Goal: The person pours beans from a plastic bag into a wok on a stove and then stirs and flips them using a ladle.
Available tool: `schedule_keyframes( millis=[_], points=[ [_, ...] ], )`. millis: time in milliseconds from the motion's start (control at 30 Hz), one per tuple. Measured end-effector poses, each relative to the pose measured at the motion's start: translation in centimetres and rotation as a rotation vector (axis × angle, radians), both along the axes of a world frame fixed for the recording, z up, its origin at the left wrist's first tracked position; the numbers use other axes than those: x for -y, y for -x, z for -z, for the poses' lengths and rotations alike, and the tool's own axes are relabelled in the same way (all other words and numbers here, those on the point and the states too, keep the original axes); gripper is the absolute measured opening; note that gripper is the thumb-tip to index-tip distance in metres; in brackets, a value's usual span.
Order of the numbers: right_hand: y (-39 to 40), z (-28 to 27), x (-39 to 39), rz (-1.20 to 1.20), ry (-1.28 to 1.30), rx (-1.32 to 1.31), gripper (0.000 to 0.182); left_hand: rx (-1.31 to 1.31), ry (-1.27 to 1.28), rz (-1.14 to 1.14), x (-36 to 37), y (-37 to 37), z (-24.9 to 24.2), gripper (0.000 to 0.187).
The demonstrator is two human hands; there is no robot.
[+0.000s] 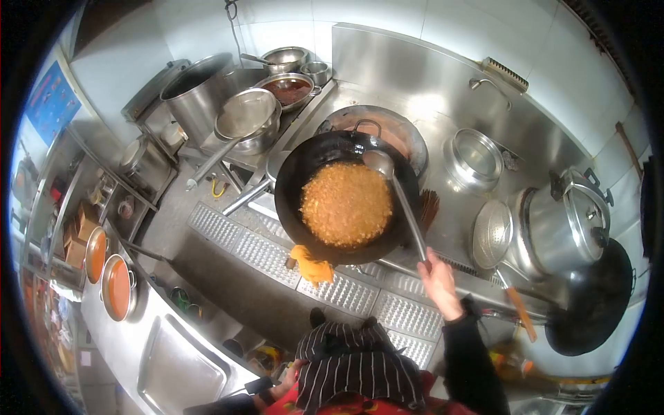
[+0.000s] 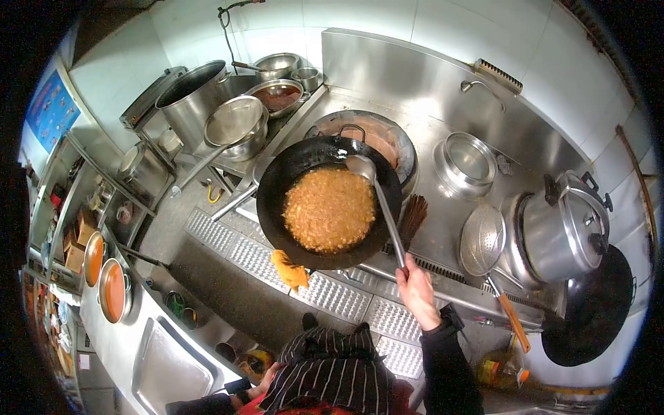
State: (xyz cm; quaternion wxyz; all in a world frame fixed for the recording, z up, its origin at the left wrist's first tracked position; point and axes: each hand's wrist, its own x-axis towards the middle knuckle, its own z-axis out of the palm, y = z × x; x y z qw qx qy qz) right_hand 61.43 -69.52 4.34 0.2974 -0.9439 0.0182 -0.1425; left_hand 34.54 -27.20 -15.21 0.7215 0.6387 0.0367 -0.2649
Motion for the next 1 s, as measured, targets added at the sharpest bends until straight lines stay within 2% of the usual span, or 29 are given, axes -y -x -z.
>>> schedule_keyframes(
  millis=[33, 100, 133, 167, 233, 267, 300, 367, 433, 567, 633, 667, 700, 767, 833, 867, 900, 967, 1000],
  points=[
    [0.0, 0.2, -0.2, -0.004, 0.001, 0.002, 0.04, -0.007, -0.06, -0.012, 0.0, 0.0, 0.0, 0.082],
    [0.4, -0.3, -1.6, 0.127, -0.593, -0.544, 0.04, 0.036, -0.007, -0.049, 0.2, 0.3, -0.2, 0.081],
    [0.8, -2.7, -3.0, 0.15, -0.764, -0.658, 0.037, 0.076, 0.046, -0.079, 0.4, 0.3, -0.9, 0.081],
    [1.1, -2.9, -3.5, 0.149, -0.763, -0.661, 0.037, 0.074, 0.046, -0.081, 0.7, 0.5, -1.6, 0.081],
    [1.9, -2.7, -3.9, 0.054, -0.986, -0.743, 0.021, -0.112, -0.032, -0.108, 1.8, -0.7, -5.8, 0.083],
    [2.3, -2.4, -4.0, 0.015, -1.064, -0.758, 0.008, -0.112, -0.032, -0.108, 1.8, -0.8, -5.8, 0.083],
    [2.6, -2.4, -4.1, 0.016, -1.064, -0.757, 0.008, -0.089, -0.024, -0.104, 1.8, -0.9, -5.9, 0.084],
    [3.4, -3.0, -4.4, 0.065, -1.158, -0.852, 0.028, -0.064, -0.015, -0.091, 1.8, -1.2, -5.9, 0.084],
    [4.2, -4.0, -4.6, 0.073, -1.165, -0.869, 0.031, -0.106, -0.005, -0.105, 2.0, -1.6, -6.6, 0.085],
    [6.4, -5.6, -4.6, -0.011, -1.111, -0.891, 0.036, -0.093, 0.021, -0.078, 1.3, -1.2, -4.1, 0.085],
    [7.7, -5.8, -3.9, -0.134, -0.853, -0.812, 0.039, -0.165, -0.005, -0.098, 1.2, -0.9, -3.4, 0.081],
    [8.6, -4.8, -3.2, -0.102, -0.718, -0.734, 0.045, -0.17, -0.006, -0.098, 1.2, -0.4, -2.5, 0.081],
    [9.0, -5.0, -2.6, -0.1, -0.721, -0.739, 0.045, -0.073, -0.03, -0.11, 0.9, 0.4, -0.6, 0.078],
    [10.2, -5.7, -1.4, -0.107, -0.455, -0.636, 0.052, 0.017, -0.068, -0.114, -0.3, 0.9, 0.2, 0.075],
    [10.8, -4.9, 1.0, -0.075, -0.525, -0.667, 0.056, -0.082, -0.002, -0.057, 0.0, -0.2, -0.3, 0.072],
    [11.0, -6.0, 1.6, -0.092, -0.504, -0.63, 0.053, 0.041, -0.021, -0.024, 0.2, -0.3, -1.2, 0.071],
    [11.3, -7.4, 2.0, -0.11, -0.482, -0.594, 0.05, 0.041, -0.019, -0.026, 0.3, -0.7, -1.3, 0.071],
    [10.7, -11.0, 2.6, -0.081, -0.48, -0.691, 0.051, -0.103, -0.011, -0.051, 0.4, -0.8, -1.4, 0.071],
    [10.5, -12.0, 2.9, -0.115, -0.367, -0.728, 0.051, -0.083, -0.044, -0.031, 0.4, -0.7, -1.4, 0.071]
  ],
)
